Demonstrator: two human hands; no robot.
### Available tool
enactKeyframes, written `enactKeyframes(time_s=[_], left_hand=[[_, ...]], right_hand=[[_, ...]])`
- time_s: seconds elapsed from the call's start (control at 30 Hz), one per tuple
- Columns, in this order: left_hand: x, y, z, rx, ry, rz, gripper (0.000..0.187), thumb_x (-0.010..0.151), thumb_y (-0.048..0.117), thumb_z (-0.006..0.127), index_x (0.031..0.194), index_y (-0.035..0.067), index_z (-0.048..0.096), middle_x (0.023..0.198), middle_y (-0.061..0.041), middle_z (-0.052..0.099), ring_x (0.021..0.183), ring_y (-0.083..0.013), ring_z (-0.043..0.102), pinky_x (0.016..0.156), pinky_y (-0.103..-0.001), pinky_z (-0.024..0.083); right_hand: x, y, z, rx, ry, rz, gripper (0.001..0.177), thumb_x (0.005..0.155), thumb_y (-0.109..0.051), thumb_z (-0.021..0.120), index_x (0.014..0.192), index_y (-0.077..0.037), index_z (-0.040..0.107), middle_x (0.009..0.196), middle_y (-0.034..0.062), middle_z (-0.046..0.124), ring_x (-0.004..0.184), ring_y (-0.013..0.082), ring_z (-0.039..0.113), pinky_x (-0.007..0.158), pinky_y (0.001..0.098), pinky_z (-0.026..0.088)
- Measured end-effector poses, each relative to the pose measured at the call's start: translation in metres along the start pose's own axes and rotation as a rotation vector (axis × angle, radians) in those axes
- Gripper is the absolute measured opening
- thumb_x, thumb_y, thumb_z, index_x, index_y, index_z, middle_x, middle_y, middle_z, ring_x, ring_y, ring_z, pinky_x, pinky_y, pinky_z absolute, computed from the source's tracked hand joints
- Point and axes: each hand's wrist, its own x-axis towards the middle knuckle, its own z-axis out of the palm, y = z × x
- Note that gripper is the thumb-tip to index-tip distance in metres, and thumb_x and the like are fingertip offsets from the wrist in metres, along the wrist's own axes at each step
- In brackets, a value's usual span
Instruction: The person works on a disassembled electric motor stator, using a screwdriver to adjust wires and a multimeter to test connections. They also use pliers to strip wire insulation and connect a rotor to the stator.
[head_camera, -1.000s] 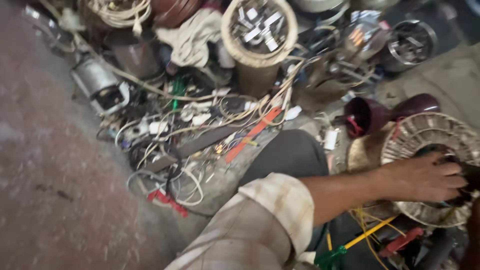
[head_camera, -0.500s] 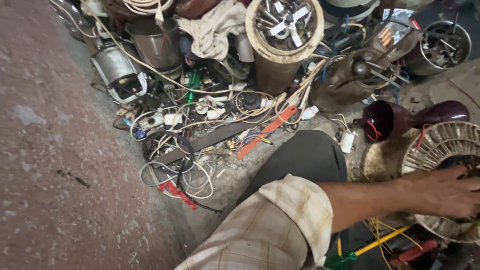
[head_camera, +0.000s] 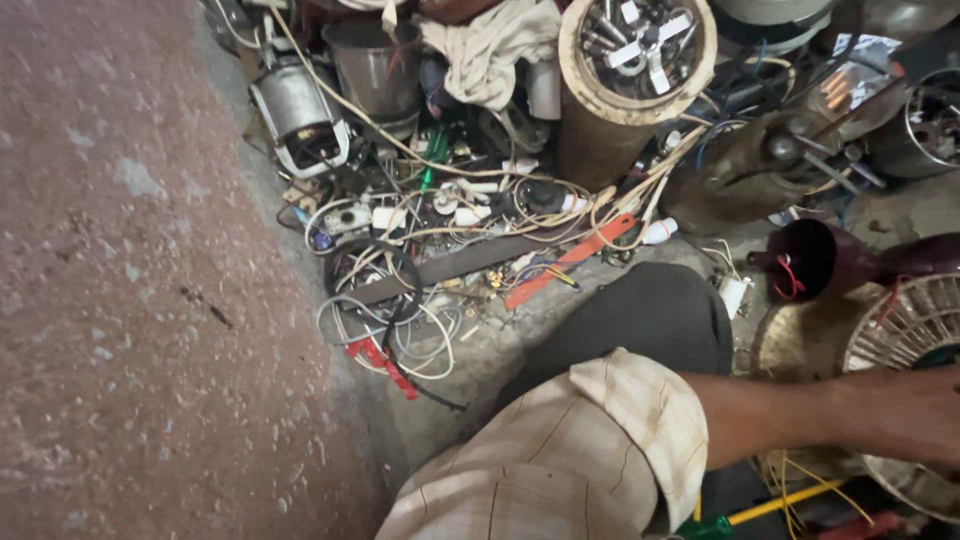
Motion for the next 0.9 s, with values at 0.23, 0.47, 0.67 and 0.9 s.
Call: enactKeyframes(time_s=[0.23,0.47,0.67,0.9], left_hand=[[0.010,-0.002,-0.024,-0.035,-0.010,-0.055,0.008,0.078,0.024,0.061,0.080,0.022,0.068,0.084,0.000,0.068,0.089,-0.0243,0.064,0.083,-0.049,0.046],[0.000,0.011,-0.098,0.102,-0.116,-0.106,0.012,0.082,0.022,0.064,0.084,0.017,0.074,0.096,0.005,0.068,0.109,-0.0186,0.059,0.095,-0.041,0.047],[0.007,0.012,-0.144,0.037,-0.131,-0.109,0.011,0.083,0.018,0.063,0.083,0.017,0.074,0.096,0.002,0.063,0.105,-0.0209,0.058,0.095,-0.042,0.047],[0.004,0.008,-0.144,0.057,-0.130,-0.020,0.009,0.084,0.015,0.063,0.084,0.014,0.073,0.094,-0.004,0.060,0.105,-0.0266,0.057,0.091,-0.043,0.047]], right_hand=[[-0.040,0.008,-0.018,0.016,0.119,-0.024,0.028,0.119,-0.013,0.056,0.140,0.005,0.053,0.125,0.0175,0.064,0.116,0.0264,0.063,0.098,0.0366,0.052],[-0.107,0.015,-0.100,0.161,0.604,-0.119,0.029,0.118,-0.011,0.056,0.142,0.006,0.052,0.126,0.0186,0.064,0.117,0.0274,0.063,0.098,0.0375,0.053],[-0.217,0.039,-0.138,0.327,1.042,-0.173,0.030,0.118,-0.010,0.056,0.144,0.006,0.050,0.127,0.0195,0.063,0.118,0.0281,0.063,0.099,0.0382,0.054],[-0.312,0.058,-0.168,0.443,1.383,-0.275,0.032,0.118,-0.009,0.056,0.145,0.006,0.048,0.128,0.0205,0.063,0.119,0.0291,0.062,0.100,0.0390,0.054]])
